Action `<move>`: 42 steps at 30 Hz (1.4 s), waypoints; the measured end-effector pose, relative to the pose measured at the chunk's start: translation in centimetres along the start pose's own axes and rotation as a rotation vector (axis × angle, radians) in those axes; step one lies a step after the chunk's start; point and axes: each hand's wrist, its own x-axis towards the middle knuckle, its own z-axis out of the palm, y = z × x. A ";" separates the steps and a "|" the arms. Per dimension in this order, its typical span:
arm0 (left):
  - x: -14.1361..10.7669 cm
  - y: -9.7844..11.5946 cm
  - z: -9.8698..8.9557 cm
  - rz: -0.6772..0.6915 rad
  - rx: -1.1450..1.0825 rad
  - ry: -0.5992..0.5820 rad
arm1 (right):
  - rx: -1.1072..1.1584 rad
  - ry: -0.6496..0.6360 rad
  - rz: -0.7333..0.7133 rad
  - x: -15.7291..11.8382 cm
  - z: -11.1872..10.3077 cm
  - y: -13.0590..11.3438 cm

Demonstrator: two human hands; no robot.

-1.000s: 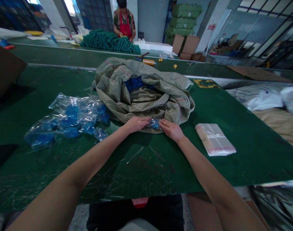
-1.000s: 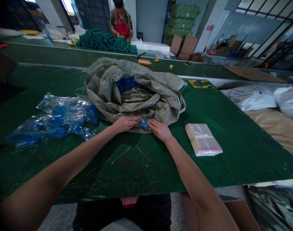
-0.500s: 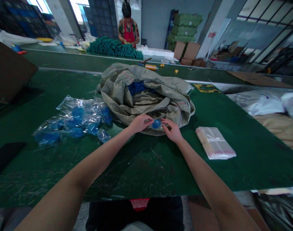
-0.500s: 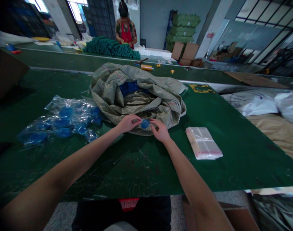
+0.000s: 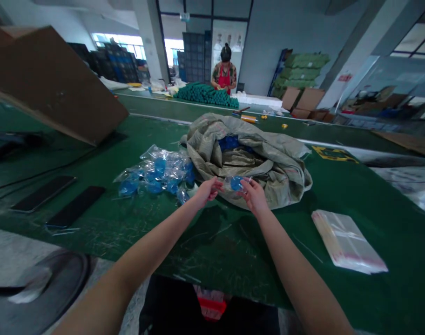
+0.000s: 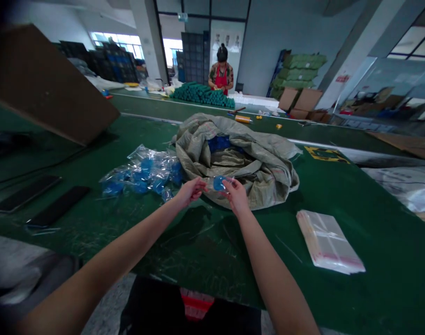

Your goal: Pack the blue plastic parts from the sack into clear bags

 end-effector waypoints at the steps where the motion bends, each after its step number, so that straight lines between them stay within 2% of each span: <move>1: -0.4 -0.4 0.0 -0.010 0.010 0.005 | 0.018 -0.011 0.015 -0.2 0.6 0.0; 6: -1.4 -1.8 0.3 0.044 0.297 0.077 | 0.031 -0.052 0.038 -1.0 2.8 0.1; 12: -2.4 -2.8 0.9 0.193 0.481 0.100 | 0.051 -0.061 0.030 -1.9 4.0 0.1; 14: -3.0 -3.0 1.0 0.269 0.652 0.059 | 0.096 -0.049 0.052 -2.4 4.2 0.2; 18: -4.4 -2.8 1.5 0.387 1.139 -0.068 | 0.135 -0.019 0.060 -2.9 4.0 0.3; 22: -5.9 -2.5 2.6 0.539 1.461 -0.329 | -0.095 0.076 0.007 -2.4 3.1 0.6; 26: -7.7 -2.8 4.7 0.698 1.533 -0.587 | -0.537 0.048 0.008 -1.5 2.8 1.7; 28: -8.4 -3.3 5.7 0.742 1.537 -0.668 | -0.722 -0.007 0.016 -1.2 3.4 2.6; 30: -8.8 -3.7 6.2 0.760 1.539 -0.719 | -0.777 -0.070 0.040 -0.9 4.5 3.7; 34: -8.8 -4.3 6.1 0.784 1.534 -0.702 | -0.546 -0.201 0.193 -0.2 7.6 5.6; 36: -8.6 -4.2 5.7 0.801 1.535 -0.670 | -0.516 -0.245 0.237 0.3 8.7 5.9; 38: -8.4 -3.9 5.3 0.800 1.539 -0.647 | -0.665 -0.255 0.195 0.7 9.3 5.7; 42: -8.2 -3.4 4.9 0.764 1.530 -0.662 | -1.104 -0.274 -0.068 1.1 9.1 3.8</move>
